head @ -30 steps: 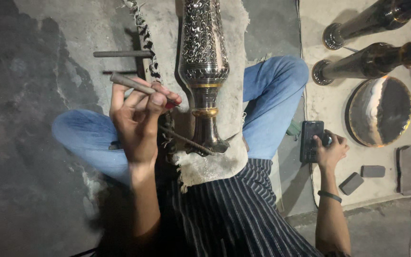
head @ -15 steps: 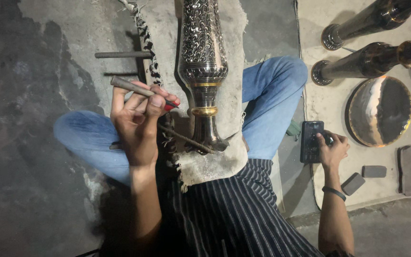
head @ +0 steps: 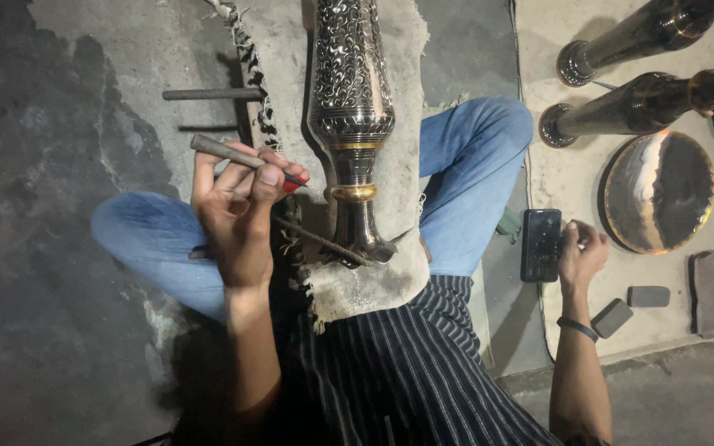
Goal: The person sits on the floor with an engraved brass vase-like object held against a cloth pad, and polishes its surface. They rub the metal with a small stick in one hand while striking or pressing it with a wooden block in the other hand, working around the vase's body and neck, and occasionally apply red marking material from a small stick before resuming rubbing.
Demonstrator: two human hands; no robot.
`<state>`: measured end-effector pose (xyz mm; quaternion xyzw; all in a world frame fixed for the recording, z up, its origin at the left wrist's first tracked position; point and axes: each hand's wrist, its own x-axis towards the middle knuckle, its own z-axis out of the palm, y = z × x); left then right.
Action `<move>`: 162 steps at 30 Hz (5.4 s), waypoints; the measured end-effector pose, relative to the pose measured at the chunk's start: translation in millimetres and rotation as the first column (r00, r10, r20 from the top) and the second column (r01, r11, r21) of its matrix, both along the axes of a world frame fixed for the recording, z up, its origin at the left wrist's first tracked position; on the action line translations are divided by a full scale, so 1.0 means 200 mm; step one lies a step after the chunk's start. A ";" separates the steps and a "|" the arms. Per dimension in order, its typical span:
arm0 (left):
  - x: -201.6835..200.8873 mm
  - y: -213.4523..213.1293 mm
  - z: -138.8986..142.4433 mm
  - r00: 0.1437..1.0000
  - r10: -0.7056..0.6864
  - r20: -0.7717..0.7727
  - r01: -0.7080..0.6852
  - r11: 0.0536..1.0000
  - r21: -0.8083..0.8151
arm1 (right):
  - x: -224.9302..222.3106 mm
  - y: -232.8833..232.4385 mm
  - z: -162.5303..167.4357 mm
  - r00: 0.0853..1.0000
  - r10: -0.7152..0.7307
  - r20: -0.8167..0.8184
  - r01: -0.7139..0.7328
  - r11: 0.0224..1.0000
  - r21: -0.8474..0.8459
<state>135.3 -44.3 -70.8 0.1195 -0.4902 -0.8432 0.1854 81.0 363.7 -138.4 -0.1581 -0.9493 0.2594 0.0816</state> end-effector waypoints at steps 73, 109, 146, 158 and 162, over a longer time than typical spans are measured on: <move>-0.36 0.20 -0.01 0.994 -0.102 -0.028 0.097 0.986 -0.137 | -0.65 -0.55 0.24 0.662 0.723 -0.199 -0.742 0.594 -0.310; -0.30 0.47 0.04 0.979 0.204 -0.031 -0.202 0.978 0.060 | -1.05 -1.34 1.06 0.079 0.590 0.804 -0.824 -0.415 0.386; -0.30 0.47 -0.01 0.978 0.196 -0.073 -0.195 0.981 0.018 | -0.85 -1.40 1.24 0.321 0.311 0.895 -0.540 -0.716 0.443; -0.28 0.47 0.01 0.966 0.258 -0.019 -0.258 0.966 0.003 | -0.75 -1.53 1.37 0.235 0.684 0.690 -0.476 -0.538 0.695; -0.28 0.48 0.00 0.966 0.260 0.007 -0.259 0.965 -0.030 | -0.79 -1.45 1.33 0.294 0.489 0.821 -0.573 -0.598 0.561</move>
